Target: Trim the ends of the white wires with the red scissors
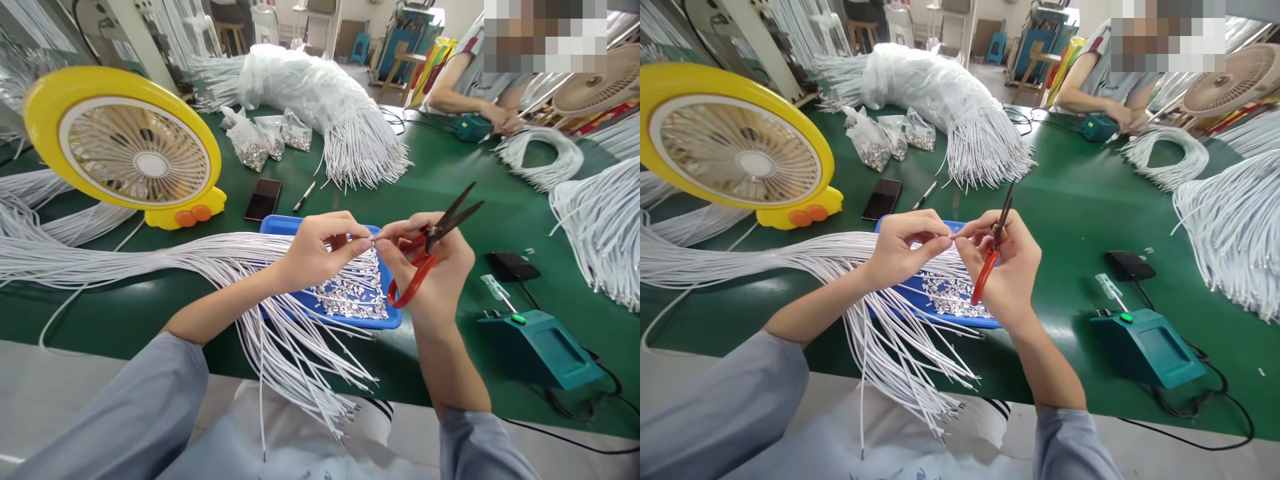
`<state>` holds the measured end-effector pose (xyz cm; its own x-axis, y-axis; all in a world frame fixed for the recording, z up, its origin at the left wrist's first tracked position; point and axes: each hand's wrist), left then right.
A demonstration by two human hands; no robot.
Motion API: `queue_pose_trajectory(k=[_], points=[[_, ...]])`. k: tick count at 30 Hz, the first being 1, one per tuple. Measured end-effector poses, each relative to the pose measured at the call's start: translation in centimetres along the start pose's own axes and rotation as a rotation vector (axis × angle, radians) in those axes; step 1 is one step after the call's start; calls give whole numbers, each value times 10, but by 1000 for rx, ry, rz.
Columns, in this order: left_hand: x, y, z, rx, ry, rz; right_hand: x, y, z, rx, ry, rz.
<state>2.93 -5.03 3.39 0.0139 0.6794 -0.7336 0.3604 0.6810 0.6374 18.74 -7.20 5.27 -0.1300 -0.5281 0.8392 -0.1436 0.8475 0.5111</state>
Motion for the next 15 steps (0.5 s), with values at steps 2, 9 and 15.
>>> queue_pose_trajectory(k=[2,9,15], points=[[0,0,0,-45,-15,-20,1,0,-1,-26,-36,0],[-4,0,-1,-33,-134,-137,0,3,-5,-52,-47,1],[-2,-2,1,32,-211,-127,-1,0,-2,-36,-10,-6]])
Point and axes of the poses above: each hand's wrist, its own y-axis towards the middle knuckle, its own z-axis out of the palm, x = y × z, and after that the axes turned 8 degrees about x, right-handed
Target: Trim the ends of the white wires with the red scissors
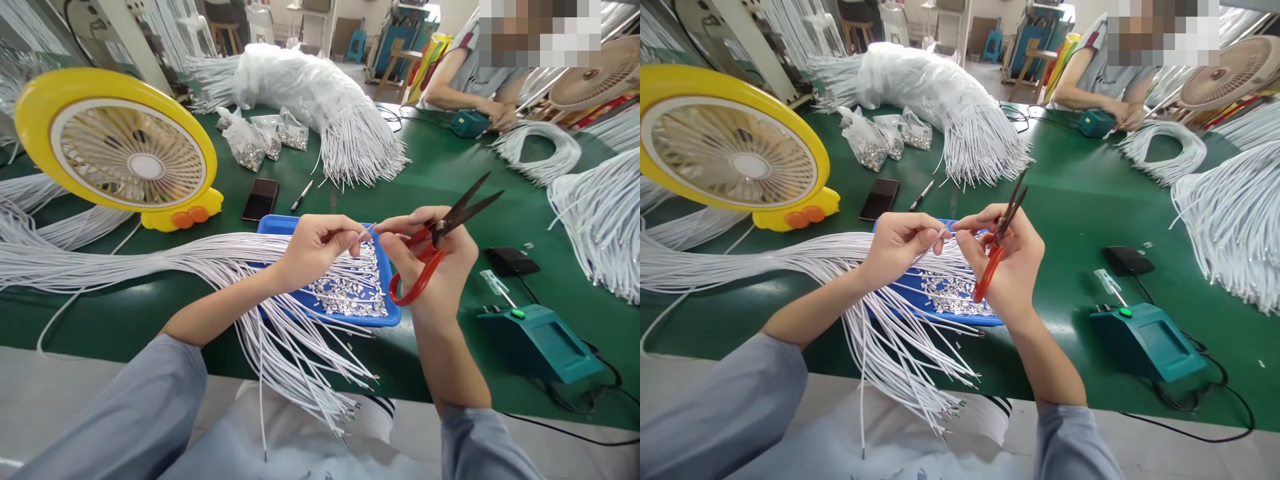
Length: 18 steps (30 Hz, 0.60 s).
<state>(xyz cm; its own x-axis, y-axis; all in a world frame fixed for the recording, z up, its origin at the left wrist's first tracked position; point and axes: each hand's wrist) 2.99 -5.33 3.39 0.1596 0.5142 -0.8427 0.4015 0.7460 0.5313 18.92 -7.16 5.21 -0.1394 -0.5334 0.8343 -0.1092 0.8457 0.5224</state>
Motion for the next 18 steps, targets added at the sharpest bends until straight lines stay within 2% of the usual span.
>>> queue_pose_trajectory(k=[9,18], points=[[1,0,4,-23,76,35,0,0,-1,28,12,9],[8,-2,6,-71,263,119,2,1,-5,68,-35,5]])
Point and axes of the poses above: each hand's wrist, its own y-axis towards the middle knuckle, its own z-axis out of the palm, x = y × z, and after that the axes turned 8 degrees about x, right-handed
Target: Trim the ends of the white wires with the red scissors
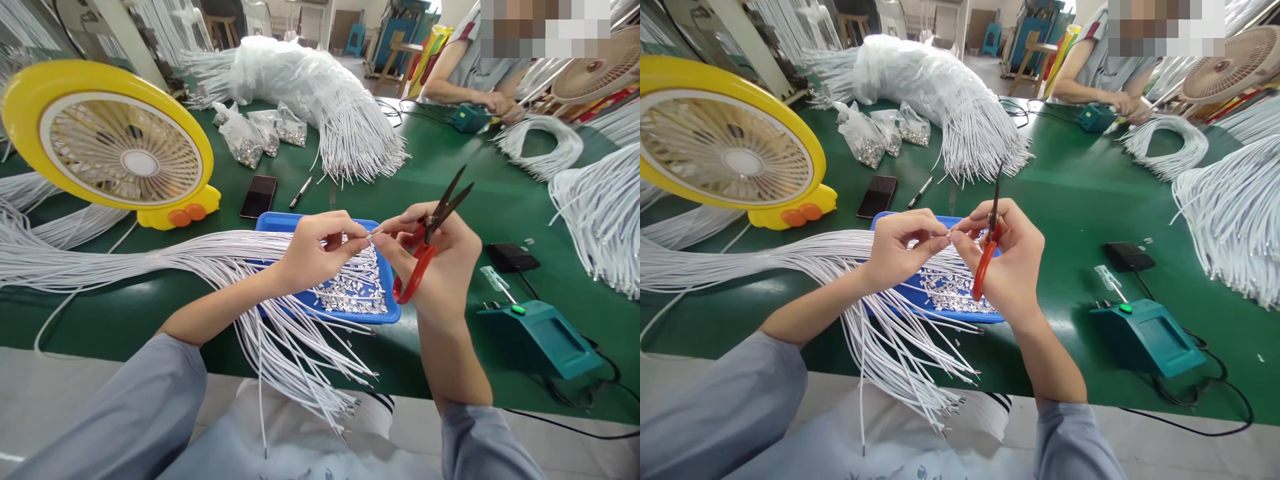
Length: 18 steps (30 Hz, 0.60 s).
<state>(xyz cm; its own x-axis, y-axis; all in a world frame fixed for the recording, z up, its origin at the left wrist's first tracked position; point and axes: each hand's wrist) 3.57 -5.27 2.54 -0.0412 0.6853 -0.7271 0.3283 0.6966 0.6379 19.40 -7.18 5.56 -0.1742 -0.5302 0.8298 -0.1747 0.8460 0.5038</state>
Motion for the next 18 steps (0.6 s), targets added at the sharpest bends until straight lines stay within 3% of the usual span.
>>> queue_pose_trajectory(k=[8,12,18], points=[[3,-2,8,-154,151,109,-8,-2,10,-98,-43,8],[7,-3,12,-208,220,130,-13,-7,18,-191,-195,-76],[9,1,3,-214,171,14,-15,-4,10,-170,-256,-108]])
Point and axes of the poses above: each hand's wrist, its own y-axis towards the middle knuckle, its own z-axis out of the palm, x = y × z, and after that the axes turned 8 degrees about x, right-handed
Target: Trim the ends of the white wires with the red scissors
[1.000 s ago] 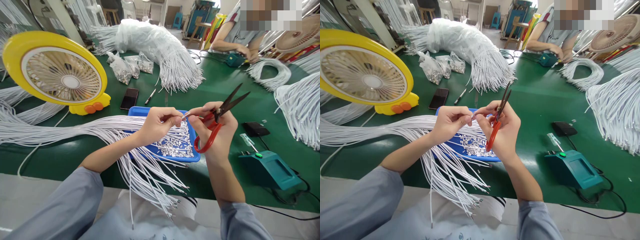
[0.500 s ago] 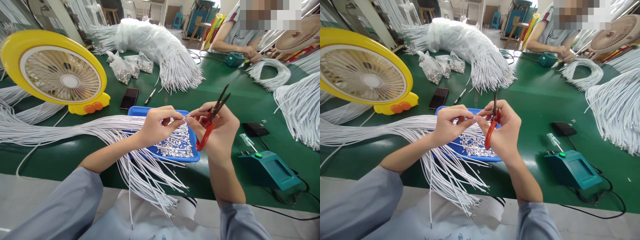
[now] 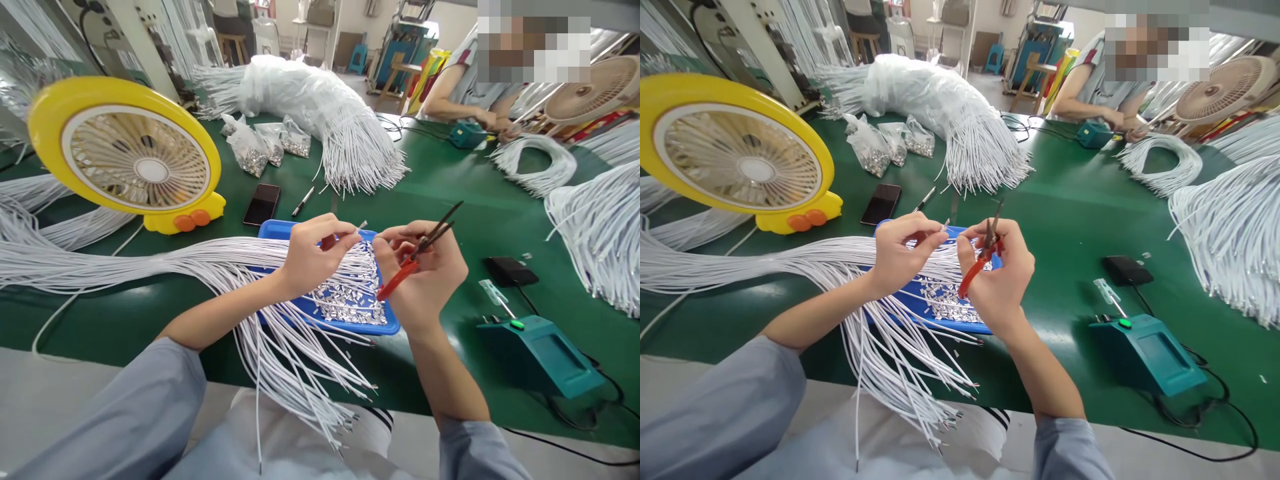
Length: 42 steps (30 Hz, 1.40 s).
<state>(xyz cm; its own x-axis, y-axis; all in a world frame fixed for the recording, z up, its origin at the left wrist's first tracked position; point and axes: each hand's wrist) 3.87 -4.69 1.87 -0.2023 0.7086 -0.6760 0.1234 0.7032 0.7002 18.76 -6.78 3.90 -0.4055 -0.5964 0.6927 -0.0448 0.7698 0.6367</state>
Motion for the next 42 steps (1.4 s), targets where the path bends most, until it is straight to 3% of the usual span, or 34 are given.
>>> queue_pose_trajectory(k=[6,12,16,24,42], points=[[-6,8,-10,67,-245,-167,-8,13,-14,206,-37,62],[-7,10,-13,75,-274,-150,-8,14,-13,356,-209,9],[-3,10,-14,62,-187,-73,-6,15,-14,381,-319,-54],[0,8,-12,63,-94,22,-1,16,-17,443,-412,-18],[-6,6,-13,154,-120,77,1,14,-13,520,-285,2]])
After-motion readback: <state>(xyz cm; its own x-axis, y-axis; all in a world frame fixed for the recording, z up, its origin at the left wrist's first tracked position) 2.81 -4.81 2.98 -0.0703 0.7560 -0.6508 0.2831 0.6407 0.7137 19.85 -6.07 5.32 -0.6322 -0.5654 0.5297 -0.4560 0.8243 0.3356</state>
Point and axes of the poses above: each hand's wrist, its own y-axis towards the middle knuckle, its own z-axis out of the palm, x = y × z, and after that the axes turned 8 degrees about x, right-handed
